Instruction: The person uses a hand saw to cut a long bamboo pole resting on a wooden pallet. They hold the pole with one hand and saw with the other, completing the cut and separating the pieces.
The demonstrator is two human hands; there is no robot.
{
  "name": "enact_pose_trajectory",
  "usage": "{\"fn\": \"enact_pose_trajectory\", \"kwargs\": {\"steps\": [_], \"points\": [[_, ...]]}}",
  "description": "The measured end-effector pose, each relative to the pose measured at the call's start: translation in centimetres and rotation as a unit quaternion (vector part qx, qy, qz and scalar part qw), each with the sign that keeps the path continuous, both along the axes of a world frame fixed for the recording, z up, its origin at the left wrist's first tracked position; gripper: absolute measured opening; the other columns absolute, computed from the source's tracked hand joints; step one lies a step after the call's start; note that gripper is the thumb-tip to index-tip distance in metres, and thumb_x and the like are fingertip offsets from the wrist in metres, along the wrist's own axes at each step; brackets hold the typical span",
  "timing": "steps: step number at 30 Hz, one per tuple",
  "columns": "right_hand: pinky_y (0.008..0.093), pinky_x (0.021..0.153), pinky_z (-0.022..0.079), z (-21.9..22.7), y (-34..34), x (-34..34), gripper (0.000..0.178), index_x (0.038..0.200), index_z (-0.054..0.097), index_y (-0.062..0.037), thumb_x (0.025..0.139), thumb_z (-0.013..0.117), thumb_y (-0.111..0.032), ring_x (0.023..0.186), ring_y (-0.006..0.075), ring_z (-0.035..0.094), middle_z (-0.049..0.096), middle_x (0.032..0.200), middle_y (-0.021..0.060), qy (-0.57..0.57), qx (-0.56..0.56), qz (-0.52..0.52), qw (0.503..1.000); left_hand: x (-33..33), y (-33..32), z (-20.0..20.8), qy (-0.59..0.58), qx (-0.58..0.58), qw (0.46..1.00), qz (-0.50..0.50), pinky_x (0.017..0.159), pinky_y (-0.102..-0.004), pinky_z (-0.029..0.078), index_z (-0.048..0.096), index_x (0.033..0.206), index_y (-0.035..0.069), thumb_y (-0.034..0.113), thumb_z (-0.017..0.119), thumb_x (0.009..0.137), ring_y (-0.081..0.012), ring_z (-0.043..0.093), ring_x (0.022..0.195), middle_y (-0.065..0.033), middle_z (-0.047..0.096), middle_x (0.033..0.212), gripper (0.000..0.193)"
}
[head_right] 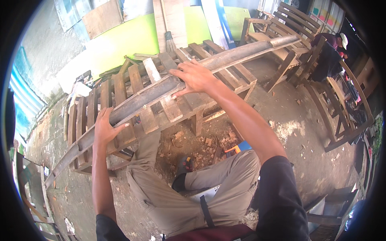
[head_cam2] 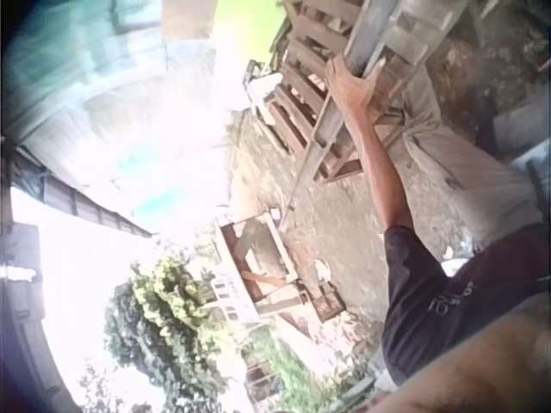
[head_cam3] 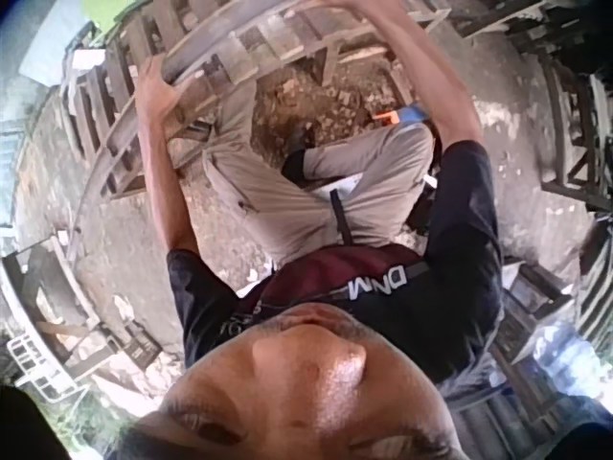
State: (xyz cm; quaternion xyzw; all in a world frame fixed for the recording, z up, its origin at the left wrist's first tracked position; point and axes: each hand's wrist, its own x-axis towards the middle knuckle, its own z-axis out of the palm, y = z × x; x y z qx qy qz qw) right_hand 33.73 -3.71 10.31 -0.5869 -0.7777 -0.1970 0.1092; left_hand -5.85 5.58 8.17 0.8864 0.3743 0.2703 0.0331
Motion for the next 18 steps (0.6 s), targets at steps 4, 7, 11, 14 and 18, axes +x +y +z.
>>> {"fn": "enact_pose_trajectory", "kwargs": {"steps": [4,7,11,14,18], "points": [[0.0469,0.114,0.04,1.9,0.6,-0.3,0.1,0.145,0.052,-0.0135,0.068,0.076,-0.073,0.129,0.0332,0.053,0.059,0.134,0.0152,0.006,-0.001,-0.004,1.0,-0.4,1.1,-0.2,-0.018,0.014,1.0,0.019,0.101,-0.0462,0.049,0.063,0.123,-0.001,0.046,0.094,0.06,-0.0407,0.058,0.121,-0.0215,0.063,0.125,0.085],[0.0483,0.12,0.031,1.0,1.9,-0.6,0.094,0.149,0.045,-0.0082,0.081,0.07,-0.068,0.138,0.0342,0.045,0.051,0.144,0.0169,0.024,-0.035,0.019,0.999,-1.2,1.9,-1.1,0.004,-0.025,0.999,0.047,0.11,-0.0497,0.042,0.059,0.133,0.001,0.048,0.092,0.063,-0.042,0.054,0.128,-0.0232,0.06,0.133,0.091],[0.0494,0.124,0.022,-9.9,2.5,1.1,0.08,0.152,0.037,-0.0017,0.099,0.054,-0.059,0.147,0.0371,0.033,0.041,0.154,0.0206,0.089,-0.04,-0.029,0.995,2.6,2.1,-7.2,0.101,0.045,0.994,0.025,0.117,-0.0618,0.026,0.046,0.149,0.013,0.074,0.07,0.078,-0.0403,0.044,0.139,-0.0207,0.052,0.146,0.096],[0.0504,0.125,0.019,-10.4,2.0,-1.3,0.077,0.154,0.033,-0.0003,0.103,0.046,-0.056,0.15,0.0386,0.028,0.036,0.157,0.0229,0.181,-0.072,-0.075,0.978,3.1,1.4,-5.8,0.143,-0.026,0.988,0.054,0.114,-0.0607,0.03,0.046,0.149,0.014,0.08,0.062,0.079,-0.0371,0.045,0.139,-0.018,0.051,0.147,0.098],[0.0496,0.126,0.017,-8.7,1.6,-2.1,0.086,0.155,0.033,-0.0013,0.1,0.041,-0.067,0.153,0.0351,0.024,0.034,0.16,0.0218,0.129,-0.113,-0.109,0.979,2.7,1.4,-5.6,0.142,-0.047,0.987,0.056,0.109,-0.0545,0.034,0.05,0.145,0.013,0.076,0.067,0.078,-0.031,0.051,0.132,-0.0133,0.057,0.139,0.093]]}}
